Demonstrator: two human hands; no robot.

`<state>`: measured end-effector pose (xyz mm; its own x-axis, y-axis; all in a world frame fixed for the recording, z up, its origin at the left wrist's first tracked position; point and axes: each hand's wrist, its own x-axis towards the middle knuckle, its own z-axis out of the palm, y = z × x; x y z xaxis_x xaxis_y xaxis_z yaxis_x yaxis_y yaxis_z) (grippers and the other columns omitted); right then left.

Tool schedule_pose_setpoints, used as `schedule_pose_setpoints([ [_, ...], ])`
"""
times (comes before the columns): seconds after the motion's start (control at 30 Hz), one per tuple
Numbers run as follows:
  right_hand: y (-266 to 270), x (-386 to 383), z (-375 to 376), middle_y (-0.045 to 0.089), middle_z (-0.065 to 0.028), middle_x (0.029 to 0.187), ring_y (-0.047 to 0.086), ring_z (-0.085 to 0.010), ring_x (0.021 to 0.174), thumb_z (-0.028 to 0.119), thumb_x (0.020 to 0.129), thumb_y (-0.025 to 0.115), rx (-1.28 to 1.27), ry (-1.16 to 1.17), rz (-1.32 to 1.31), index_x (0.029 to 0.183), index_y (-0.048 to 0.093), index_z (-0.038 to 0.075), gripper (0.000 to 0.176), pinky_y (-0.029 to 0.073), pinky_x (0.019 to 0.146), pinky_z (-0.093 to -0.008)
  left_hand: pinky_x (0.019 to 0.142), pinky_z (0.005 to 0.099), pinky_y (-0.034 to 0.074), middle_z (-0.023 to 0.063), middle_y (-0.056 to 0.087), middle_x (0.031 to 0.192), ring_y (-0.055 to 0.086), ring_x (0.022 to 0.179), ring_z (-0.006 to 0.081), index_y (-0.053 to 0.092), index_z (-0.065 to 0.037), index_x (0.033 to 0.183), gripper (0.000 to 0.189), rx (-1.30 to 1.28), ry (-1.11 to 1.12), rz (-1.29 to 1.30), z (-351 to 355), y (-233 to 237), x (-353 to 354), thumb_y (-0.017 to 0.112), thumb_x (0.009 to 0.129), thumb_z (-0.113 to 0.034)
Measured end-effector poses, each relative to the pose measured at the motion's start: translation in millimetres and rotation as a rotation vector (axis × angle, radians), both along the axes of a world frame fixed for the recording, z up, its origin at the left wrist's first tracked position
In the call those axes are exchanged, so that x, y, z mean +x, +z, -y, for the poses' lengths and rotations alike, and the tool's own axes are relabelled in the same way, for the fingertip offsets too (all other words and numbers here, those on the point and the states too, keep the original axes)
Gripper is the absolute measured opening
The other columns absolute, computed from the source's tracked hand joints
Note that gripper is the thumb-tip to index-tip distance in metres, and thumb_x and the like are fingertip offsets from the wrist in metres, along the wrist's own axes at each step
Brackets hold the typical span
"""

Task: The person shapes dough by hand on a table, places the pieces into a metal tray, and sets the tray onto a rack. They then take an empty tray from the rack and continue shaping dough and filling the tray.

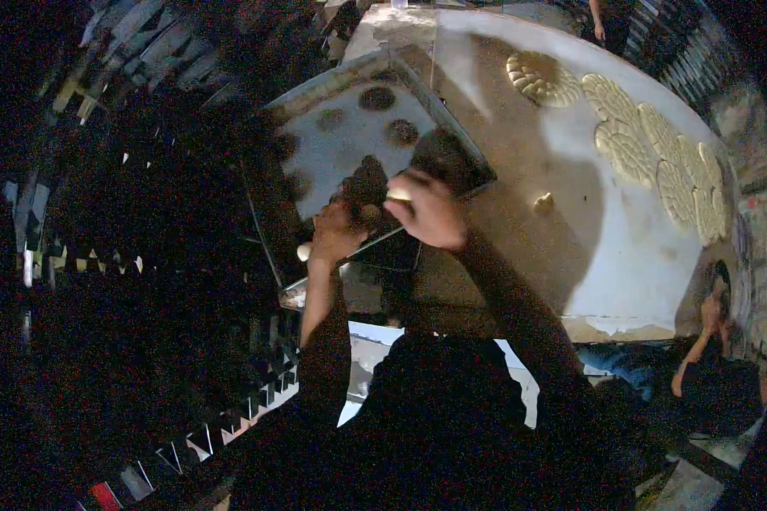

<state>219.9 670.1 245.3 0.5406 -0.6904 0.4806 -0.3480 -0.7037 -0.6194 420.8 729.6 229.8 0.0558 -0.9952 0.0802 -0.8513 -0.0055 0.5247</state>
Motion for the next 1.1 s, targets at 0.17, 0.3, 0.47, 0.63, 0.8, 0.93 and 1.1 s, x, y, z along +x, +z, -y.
schedule_pose_setpoints([
  [0.17, -2, -29, -24, 0.064, -0.0177, 0.094, 0.062, -0.0349, 0.088, 0.015, 0.087, 0.065, -0.124, -0.199, 0.143, 0.097, 0.063, 0.001, 0.018, 0.050, 0.079, -0.0401, 0.083, 0.0459, 0.051, 0.0212, 0.067, 0.104, 0.067, 0.092, 0.0364, 0.047, -0.001, 0.131, 0.060, -0.418, 0.001, -0.175, -1, 7, 1, 0.072, 0.079, -0.017],
  [0.3, -42, -167, -33, 0.062, -0.0179, 0.091, 0.060, -0.0356, 0.090, 0.014, 0.086, 0.064, -0.183, -0.563, 0.007, 0.093, 0.061, -0.001, 0.017, 0.048, 0.079, -0.0424, 0.078, 0.0357, 0.051, 0.0117, 0.064, 0.095, 0.065, 0.084, 0.0230, 0.057, -0.001, 0.118, 0.041, -0.579, 0.334, -0.424, -13, 40, -64, 0.071, 0.080, -0.008],
  [0.47, -128, -369, -61, 0.059, -0.0152, 0.082, 0.058, -0.0339, 0.079, 0.017, 0.083, 0.064, 0.155, -1.040, -0.028, 0.090, 0.061, 0.004, 0.015, 0.046, 0.072, -0.0426, 0.074, 0.0348, 0.050, 0.0103, 0.063, 0.092, 0.062, 0.083, 0.0210, 0.059, -0.004, 0.101, 0.035, -0.534, 0.026, -0.441, -9, -34, -225, 0.077, 0.080, -0.025],
  [0.63, -182, -511, -108, 0.050, -0.0084, 0.064, 0.051, -0.0247, 0.060, 0.013, 0.084, 0.063, 0.113, -1.215, 0.003, 0.079, 0.054, 0.004, 0.014, 0.042, 0.059, -0.0339, 0.078, 0.0366, 0.051, 0.0110, 0.065, 0.097, 0.063, 0.087, 0.0217, 0.062, -0.006, 0.111, 0.041, -0.235, -0.714, -0.447, 86, -26, -402, 0.077, 0.081, -0.029],
  [0.8, -155, -534, -117, 0.051, -0.0090, 0.070, 0.050, -0.0272, 0.066, 0.016, 0.082, 0.061, 0.181, -1.276, -0.030, 0.079, 0.052, 0.007, 0.013, 0.037, 0.071, -0.0411, 0.077, 0.0316, 0.052, 0.0108, 0.065, 0.112, 0.062, 0.090, 0.0176, 0.061, -0.003, 0.123, 0.038, 0.363, -0.635, -0.496, 324, -119, -522, 0.067, 0.090, -0.021],
  [0.93, -133, -543, -106, 0.051, -0.0096, 0.067, 0.052, -0.0296, 0.067, 0.013, 0.076, 0.060, 0.163, -1.292, -0.016, 0.076, 0.050, 0.008, 0.011, 0.037, 0.067, -0.0416, 0.081, 0.0363, 0.051, 0.0131, 0.062, 0.120, 0.063, 0.089, 0.0224, 0.057, -0.004, 0.126, 0.043, 0.231, -0.226, 0.057, 420, -165, -586, 0.066, 0.088, -0.021],
  [1.1, -140, -539, -109, 0.052, -0.0090, 0.069, 0.054, -0.0309, 0.071, 0.015, 0.075, 0.062, 0.195, -1.329, 0.011, 0.075, 0.051, 0.009, 0.013, 0.038, 0.070, -0.0433, 0.094, 0.0433, 0.044, 0.0129, 0.063, 0.112, 0.061, 0.092, 0.0302, 0.057, -0.004, 0.119, 0.041, 0.101, -0.238, 0.260, 382, -137, -604, 0.070, 0.084, -0.022],
])
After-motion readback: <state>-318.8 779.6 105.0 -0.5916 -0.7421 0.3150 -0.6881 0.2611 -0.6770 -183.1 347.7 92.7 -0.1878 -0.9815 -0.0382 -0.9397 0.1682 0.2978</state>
